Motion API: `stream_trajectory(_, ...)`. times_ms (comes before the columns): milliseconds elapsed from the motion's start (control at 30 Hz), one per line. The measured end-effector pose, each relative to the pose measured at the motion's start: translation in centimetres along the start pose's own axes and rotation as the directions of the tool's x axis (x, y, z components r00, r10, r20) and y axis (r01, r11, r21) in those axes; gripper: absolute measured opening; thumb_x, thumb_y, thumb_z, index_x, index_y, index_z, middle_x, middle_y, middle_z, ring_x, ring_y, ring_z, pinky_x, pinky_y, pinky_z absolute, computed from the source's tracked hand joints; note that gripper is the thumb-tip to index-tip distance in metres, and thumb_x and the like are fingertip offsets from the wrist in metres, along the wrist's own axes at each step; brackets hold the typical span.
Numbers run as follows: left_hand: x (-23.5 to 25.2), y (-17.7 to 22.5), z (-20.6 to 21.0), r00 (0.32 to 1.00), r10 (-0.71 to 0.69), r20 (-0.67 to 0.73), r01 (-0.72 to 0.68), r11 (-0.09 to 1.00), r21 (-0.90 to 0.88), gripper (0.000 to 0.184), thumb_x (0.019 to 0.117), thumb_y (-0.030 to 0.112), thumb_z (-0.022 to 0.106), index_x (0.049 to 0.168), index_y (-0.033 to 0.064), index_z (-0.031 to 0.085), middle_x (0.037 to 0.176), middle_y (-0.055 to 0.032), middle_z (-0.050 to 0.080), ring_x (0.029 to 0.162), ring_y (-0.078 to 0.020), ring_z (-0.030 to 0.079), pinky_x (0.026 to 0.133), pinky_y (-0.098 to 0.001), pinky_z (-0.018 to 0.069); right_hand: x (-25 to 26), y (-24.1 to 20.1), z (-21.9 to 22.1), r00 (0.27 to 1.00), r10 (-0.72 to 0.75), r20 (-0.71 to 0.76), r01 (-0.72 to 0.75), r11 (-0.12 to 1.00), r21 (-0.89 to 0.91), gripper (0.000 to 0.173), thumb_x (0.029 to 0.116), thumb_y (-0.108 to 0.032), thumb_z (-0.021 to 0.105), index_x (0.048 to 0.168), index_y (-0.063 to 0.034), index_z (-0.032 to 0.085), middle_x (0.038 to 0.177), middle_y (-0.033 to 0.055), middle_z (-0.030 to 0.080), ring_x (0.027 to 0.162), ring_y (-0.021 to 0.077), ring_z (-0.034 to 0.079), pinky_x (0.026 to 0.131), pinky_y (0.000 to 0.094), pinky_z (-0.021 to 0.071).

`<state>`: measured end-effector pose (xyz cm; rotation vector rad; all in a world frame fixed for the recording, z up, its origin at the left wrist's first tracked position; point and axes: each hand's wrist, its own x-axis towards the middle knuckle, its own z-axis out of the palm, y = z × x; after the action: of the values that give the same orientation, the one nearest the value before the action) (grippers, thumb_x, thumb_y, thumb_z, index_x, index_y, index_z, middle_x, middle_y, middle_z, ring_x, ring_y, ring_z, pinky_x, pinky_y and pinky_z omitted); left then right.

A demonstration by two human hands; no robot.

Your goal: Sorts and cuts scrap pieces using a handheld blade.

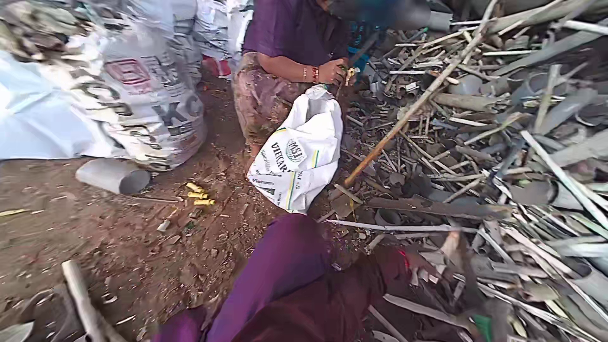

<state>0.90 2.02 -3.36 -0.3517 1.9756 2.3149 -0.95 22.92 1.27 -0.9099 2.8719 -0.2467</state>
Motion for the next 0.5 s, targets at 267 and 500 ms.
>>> stream_trajectory(267, 1.1, -2.3, 0.5, 0.995, 0.092, 0.026, -0.076, 0.924, -0.375, 0.045, 0.08, -0.017, 0.065, 0.122, -0.0035, 0.055, 0.102, -0.0058, 0.071, 0.093, -0.0102, 0.069, 0.087, -0.0284, 0.0575, -1.8, 3.4, 0.1, 0.884, 0.111, -0.454, 0.047, 0.945, 0.323, 0.051, 0.1043, -0.023, 0.052, 0.139, 0.0137, 0.046, 0.079, 0.0187, 0.067, 0.063, 0.0298, 0.068, 0.061, 0.05, 0.0587)
stream_trajectory(500, 0.5, -0.2, 2.1, 0.98, 0.152, 0.127, -0.068, 0.862, -0.502, 0.047, 0.0812, -0.013, 0.057, 0.127, -0.0063, 0.046, 0.097, -0.0103, 0.068, 0.086, -0.0185, 0.07, 0.081, -0.0326, 0.0596, -0.9, 3.7, -2.1, 0.875, 0.382, 0.298, -0.416, 0.908, 0.055, 0.048, 0.1104, -0.031, 0.048, 0.147, -0.0004, 0.047, 0.122, 0.0295, 0.065, 0.118, 0.0447, 0.063, 0.102, 0.059, 0.0471)
